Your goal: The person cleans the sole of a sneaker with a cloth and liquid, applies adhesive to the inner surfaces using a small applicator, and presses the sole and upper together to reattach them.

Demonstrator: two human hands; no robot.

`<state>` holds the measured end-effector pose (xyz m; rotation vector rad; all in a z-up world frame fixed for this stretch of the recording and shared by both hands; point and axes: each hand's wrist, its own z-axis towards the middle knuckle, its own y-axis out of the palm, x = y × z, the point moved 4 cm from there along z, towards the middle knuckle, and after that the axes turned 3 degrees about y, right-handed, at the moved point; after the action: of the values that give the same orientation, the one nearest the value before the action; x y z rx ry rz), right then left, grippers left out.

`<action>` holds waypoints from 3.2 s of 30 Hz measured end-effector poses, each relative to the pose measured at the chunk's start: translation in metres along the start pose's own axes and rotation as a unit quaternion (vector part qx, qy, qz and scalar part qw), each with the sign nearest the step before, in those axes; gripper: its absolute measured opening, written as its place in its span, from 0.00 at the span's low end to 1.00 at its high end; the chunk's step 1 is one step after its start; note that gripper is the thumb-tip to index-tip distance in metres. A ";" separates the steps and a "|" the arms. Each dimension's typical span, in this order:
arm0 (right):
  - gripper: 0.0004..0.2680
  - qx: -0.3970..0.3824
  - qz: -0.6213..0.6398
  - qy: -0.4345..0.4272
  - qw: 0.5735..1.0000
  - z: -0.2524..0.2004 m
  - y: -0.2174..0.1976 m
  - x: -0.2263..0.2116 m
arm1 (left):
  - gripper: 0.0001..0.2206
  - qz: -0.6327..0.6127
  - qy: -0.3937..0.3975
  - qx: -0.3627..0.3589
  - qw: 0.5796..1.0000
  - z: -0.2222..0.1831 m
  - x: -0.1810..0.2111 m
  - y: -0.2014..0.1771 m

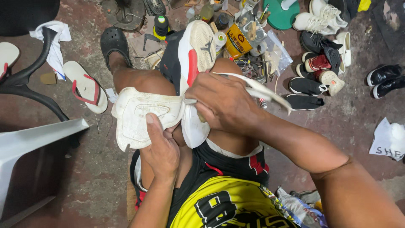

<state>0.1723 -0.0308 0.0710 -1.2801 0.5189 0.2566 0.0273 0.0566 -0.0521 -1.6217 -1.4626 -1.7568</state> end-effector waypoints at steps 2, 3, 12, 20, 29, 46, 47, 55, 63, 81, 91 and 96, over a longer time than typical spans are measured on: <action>0.11 -0.025 -0.030 -0.014 0.999 0.001 -0.001 -0.006 | 0.16 -0.081 -0.025 0.000 0.996 -0.001 0.002 0.004; 0.11 -0.042 -0.036 -0.033 0.998 0.002 0.002 -0.014 | 0.17 -0.121 -0.035 0.002 0.992 -0.001 0.004 0.007; 0.13 -0.122 -0.037 -0.108 0.986 0.011 -0.005 -0.030 | 0.17 -0.004 -0.010 -0.012 1.000 -0.005 0.006 0.003; 0.08 -0.135 -0.055 -0.104 0.984 0.011 -0.001 -0.036 | 0.17 -0.043 0.003 -0.014 0.999 -0.004 0.013 0.007; 0.08 -0.091 0.004 -0.077 0.993 0.003 -0.006 -0.022 | 0.18 -0.070 -0.011 -0.017 0.997 0.000 0.008 0.003; 0.11 -0.013 -0.047 -0.055 0.997 0.005 -0.004 -0.004 | 0.21 -0.146 -0.043 0.004 0.988 0.000 0.005 0.007; 0.12 -0.054 -0.047 -0.059 0.996 0.004 0.000 -0.006 | 0.21 -0.140 -0.044 0.001 0.989 0.001 0.005 0.006; 0.10 -0.007 -0.039 -0.020 0.999 0.003 -0.011 0.006 | 0.20 -0.108 -0.058 0.007 0.992 -0.001 0.004 0.000; 0.11 -0.028 -0.055 -0.051 0.997 0.005 -0.009 0.000 | 0.19 -0.143 -0.049 0.015 0.988 0.002 0.002 0.002; 0.10 0.030 0.072 0.009 0.997 -0.014 0.010 -0.016 | 0.20 -0.181 -0.050 0.014 0.982 -0.005 0.008 0.003; 0.09 0.073 0.046 0.027 0.996 -0.021 0.010 -0.009 | 0.22 -0.181 -0.039 0.015 0.983 -0.003 0.008 0.004; 0.08 0.140 0.051 0.040 0.988 -0.020 0.000 0.009 | 0.23 -0.183 -0.023 -0.010 0.983 -0.002 0.015 0.010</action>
<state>0.1756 -0.0511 0.0623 -0.9945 0.6656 0.2092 0.0293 0.0562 -0.0340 -1.4834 -1.8663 -1.9369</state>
